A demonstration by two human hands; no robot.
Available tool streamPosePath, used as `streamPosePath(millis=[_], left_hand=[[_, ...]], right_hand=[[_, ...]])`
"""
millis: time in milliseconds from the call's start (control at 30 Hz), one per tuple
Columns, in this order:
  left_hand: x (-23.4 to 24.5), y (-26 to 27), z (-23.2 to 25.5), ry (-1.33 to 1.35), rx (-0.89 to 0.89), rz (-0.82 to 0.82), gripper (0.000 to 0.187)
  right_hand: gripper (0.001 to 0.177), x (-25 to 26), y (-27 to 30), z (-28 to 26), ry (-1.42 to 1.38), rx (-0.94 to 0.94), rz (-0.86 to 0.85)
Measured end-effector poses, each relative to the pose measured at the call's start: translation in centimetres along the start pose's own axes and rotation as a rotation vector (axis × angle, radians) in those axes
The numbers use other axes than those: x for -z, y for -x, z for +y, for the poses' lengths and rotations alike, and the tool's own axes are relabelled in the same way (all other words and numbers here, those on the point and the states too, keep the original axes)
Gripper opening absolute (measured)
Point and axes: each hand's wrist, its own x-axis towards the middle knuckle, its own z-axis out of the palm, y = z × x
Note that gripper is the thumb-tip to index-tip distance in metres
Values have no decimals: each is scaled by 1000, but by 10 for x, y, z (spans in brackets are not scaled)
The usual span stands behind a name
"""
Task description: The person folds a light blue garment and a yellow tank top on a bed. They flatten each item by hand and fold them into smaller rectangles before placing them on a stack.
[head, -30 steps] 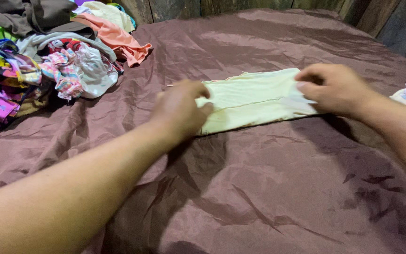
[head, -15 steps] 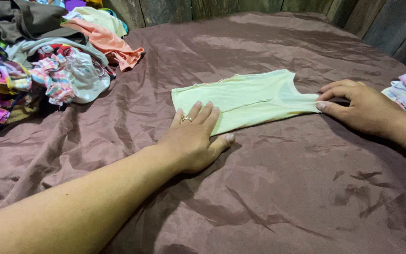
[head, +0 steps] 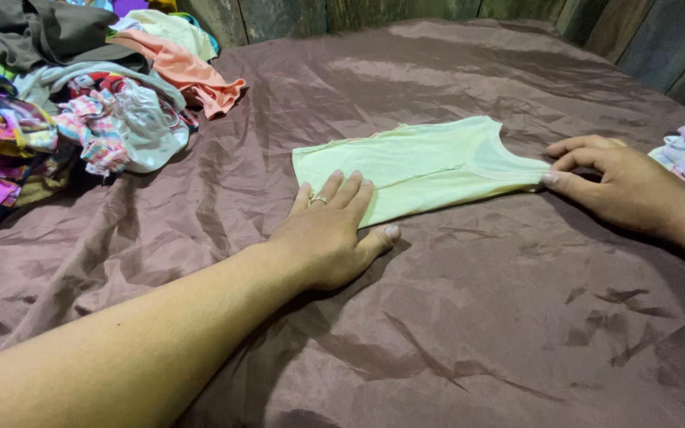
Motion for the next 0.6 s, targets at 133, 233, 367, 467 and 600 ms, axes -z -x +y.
streamPosePath(millis=[133, 233, 367, 467, 600], left_hand=[[4, 0, 4, 2, 29, -21, 88], [8, -3, 9, -55, 29, 11, 91], [9, -15, 24, -60, -37, 45, 94], [3, -21, 30, -35, -7, -21, 94], [-2, -19, 23, 23, -4, -21, 96]], right_hand=[[26, 3, -3, 7, 39, -18, 31], [25, 8, -17, -4, 35, 45, 55], [33, -7, -36, -55, -149, 269, 62], [49, -30, -37, -100, -196, 378, -67], [72, -45, -27, -128, 26, 357, -321]])
